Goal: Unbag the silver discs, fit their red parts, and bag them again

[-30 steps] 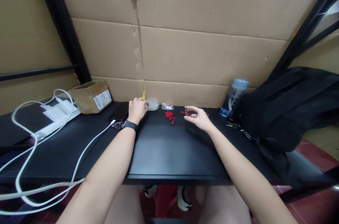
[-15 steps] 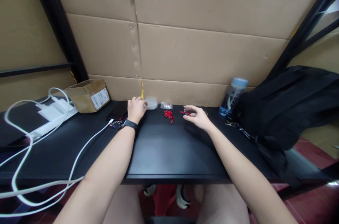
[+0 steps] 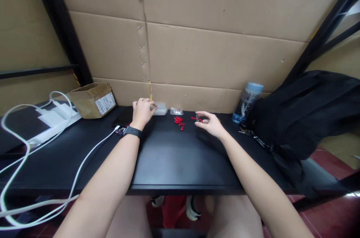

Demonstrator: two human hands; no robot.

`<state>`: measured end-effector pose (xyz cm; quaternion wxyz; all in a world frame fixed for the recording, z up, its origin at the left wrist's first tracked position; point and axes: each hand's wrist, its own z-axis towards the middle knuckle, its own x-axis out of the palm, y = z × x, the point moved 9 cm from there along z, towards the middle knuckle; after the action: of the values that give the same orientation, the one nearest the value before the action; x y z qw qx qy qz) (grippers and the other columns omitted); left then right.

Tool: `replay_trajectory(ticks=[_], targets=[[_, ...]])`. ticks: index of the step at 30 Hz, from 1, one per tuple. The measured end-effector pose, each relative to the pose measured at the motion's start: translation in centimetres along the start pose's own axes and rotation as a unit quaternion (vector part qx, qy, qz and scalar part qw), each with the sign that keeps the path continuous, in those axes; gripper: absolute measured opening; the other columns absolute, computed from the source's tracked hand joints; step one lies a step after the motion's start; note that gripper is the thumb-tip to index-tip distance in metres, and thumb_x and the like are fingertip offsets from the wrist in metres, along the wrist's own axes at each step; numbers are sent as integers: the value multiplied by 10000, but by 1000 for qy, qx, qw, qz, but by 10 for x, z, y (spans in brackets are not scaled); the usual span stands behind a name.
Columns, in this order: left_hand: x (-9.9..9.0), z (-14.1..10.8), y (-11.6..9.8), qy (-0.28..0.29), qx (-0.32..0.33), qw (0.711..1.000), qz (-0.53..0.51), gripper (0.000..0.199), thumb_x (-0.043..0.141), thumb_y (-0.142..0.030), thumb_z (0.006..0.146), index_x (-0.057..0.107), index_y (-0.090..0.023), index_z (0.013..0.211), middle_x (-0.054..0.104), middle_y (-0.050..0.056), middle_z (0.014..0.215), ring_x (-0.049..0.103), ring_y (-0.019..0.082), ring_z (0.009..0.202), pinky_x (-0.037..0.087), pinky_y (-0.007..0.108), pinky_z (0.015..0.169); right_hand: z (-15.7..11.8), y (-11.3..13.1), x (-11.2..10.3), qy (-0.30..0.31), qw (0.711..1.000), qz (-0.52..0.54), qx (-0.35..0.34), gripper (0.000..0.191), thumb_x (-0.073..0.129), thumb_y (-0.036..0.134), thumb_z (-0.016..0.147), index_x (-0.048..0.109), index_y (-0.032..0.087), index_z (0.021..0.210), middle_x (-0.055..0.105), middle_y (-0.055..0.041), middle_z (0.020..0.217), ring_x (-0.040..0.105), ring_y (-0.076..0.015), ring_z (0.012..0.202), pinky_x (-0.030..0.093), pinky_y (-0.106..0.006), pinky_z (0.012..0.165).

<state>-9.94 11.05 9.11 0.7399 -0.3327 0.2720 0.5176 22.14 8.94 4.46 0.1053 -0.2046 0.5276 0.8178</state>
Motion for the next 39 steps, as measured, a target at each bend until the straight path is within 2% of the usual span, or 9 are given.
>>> replay_trajectory(ticks=[3, 6, 11, 14, 20, 24, 29, 34, 39], targets=[[-14, 3, -27, -20, 27, 997, -65, 125, 623, -317, 943, 733, -269, 910, 730, 48, 1082, 516, 298, 1184, 275, 452, 977, 1, 0, -3, -2, 1000, 11, 0, 567, 791, 381, 718, 669, 221, 1248, 695, -87, 1180, 576, -73, 583, 525, -257, 650], [-16, -2, -73, -8, 88, 986, -140, 129, 620, -330, 956, 734, -271, 936, 735, 39, 1062, 553, 272, 1156, 273, 432, 1010, 3, 0, -12, -27, 1000, 15, 0, 580, 791, 378, 722, 664, 222, 1266, 688, -96, 1215, 603, -87, 614, 540, -272, 678], [14, -35, -158, 98, 207, 948, -220, 74, 633, -290, 941, 666, -238, 981, 722, 31, 989, 595, 230, 1044, 327, 368, 954, 4, -2, -42, -109, 990, -91, 8, 538, 783, 354, 744, 706, 199, 1253, 734, -102, 1141, 644, -150, 675, 566, -350, 771], [36, -61, -192, 166, 281, 917, -231, 98, 573, -243, 969, 671, -247, 968, 710, 29, 988, 589, 224, 1051, 333, 361, 940, 5, -5, -51, -119, 982, -149, 11, 512, 780, 327, 746, 728, 187, 1236, 756, -97, 1091, 682, -199, 775, 560, -396, 866], [56, -82, -206, 216, 305, 898, -231, 137, 603, -255, 966, 740, -259, 966, 707, 59, 1115, 573, 255, 1127, 354, 385, 952, 5, -6, -53, -112, 978, -177, 20, 501, 785, 288, 746, 732, 185, 1233, 760, -96, 1105, 707, -244, 931, 537, -415, 963], [59, -89, -213, 231, 329, 889, -221, 133, 632, -197, 931, 754, -242, 905, 718, 50, 1021, 635, 228, 986, 423, 339, 884, 6, -3, -52, -114, 977, -178, 17, 499, 781, 285, 750, 726, 187, 1236, 759, -94, 1109, 712, -236, 922, 542, -396, 950], [52, -102, -228, 264, 378, 859, -222, 327, 513, -79, 945, 721, -258, 1123, 734, 21, 1045, 678, 193, 959, 468, 288, 865, 6, -6, -53, -110, 975, -190, 25, 456, 785, 290, 740, 732, 202, 1184, 770, -68, 1045, 717, -211, 864, 542, -361, 905], [42, -113, -238, 281, 389, 856, -192, 380, 404, -296, 1066, 543, -326, 1417, 667, 51, 1256, 653, 208, 1082, 468, 329, 915, 4, -8, -57, -68, 985, -157, 25, 445, 831, 298, 665, 656, 212, 1065, 760, -29, 944, 698, -183, 775, 531, -298, 752], [51, -123, -239, 291, 401, 857, -141, 417, 364, -498, 1063, 522, -418, 1441, 522, 73, 1489, 452, 303, 1386, 371, 486, 1069, -4, 6, -57, 21, 982, -189, 11, 253, 784, 313, 684, 610, 205, 832, 680, 30, 721, 613, -138, 647, 438, -234, 619]])
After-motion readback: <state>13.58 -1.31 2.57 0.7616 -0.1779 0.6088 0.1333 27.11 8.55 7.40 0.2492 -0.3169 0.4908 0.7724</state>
